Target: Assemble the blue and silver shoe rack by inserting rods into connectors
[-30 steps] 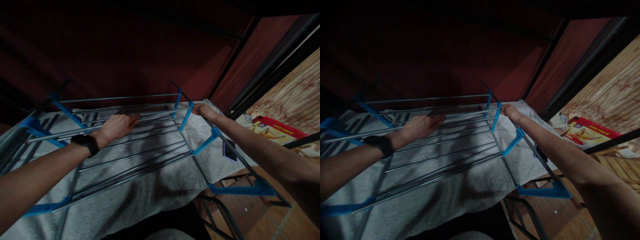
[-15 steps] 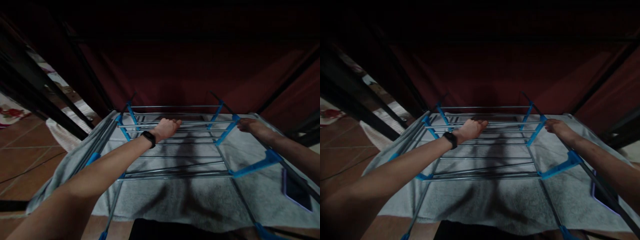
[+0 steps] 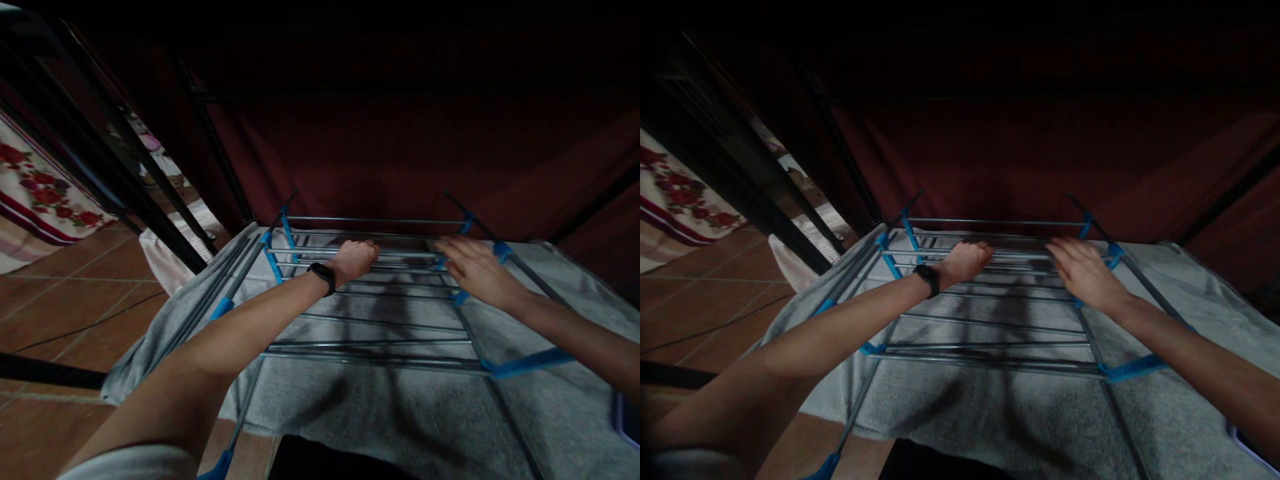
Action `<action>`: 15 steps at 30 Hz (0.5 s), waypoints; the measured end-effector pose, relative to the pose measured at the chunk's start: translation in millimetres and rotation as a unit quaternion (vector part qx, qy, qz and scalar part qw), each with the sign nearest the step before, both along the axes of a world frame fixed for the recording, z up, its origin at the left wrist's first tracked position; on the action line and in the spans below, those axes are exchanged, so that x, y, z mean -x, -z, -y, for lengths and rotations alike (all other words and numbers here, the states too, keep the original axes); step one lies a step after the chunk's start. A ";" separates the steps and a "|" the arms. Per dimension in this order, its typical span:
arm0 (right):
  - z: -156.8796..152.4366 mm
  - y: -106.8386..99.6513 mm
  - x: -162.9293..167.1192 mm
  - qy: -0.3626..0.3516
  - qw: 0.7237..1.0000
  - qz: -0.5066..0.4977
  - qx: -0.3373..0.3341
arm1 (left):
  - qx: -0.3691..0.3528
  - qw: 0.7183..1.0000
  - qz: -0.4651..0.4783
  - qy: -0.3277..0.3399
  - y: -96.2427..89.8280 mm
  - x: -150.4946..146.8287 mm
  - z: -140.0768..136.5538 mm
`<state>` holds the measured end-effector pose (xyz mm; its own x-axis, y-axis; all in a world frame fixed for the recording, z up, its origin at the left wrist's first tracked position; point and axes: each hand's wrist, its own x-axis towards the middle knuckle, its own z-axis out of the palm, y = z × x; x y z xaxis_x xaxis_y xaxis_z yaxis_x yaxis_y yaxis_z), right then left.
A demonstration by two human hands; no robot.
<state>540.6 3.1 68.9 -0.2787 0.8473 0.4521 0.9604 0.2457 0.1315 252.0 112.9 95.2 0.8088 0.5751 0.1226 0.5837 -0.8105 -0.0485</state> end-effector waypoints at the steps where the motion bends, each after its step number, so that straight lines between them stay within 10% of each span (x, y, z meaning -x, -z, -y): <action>1: -5.8 1.7 20.1 -0.025 1.000 0.000 0.010 | 0.002 1.000 0.002 -0.003 0.0 0.5 -1.2; 7: -45.5 6.8 110.0 -0.045 0.995 -0.004 0.090 | 0.005 1.000 -0.001 -0.005 -2.3 0.2 -3.5; 15: -62.0 4.7 117.5 -0.030 0.989 -0.005 0.142 | -0.012 0.993 0.101 -0.060 -39.2 71.9 -30.1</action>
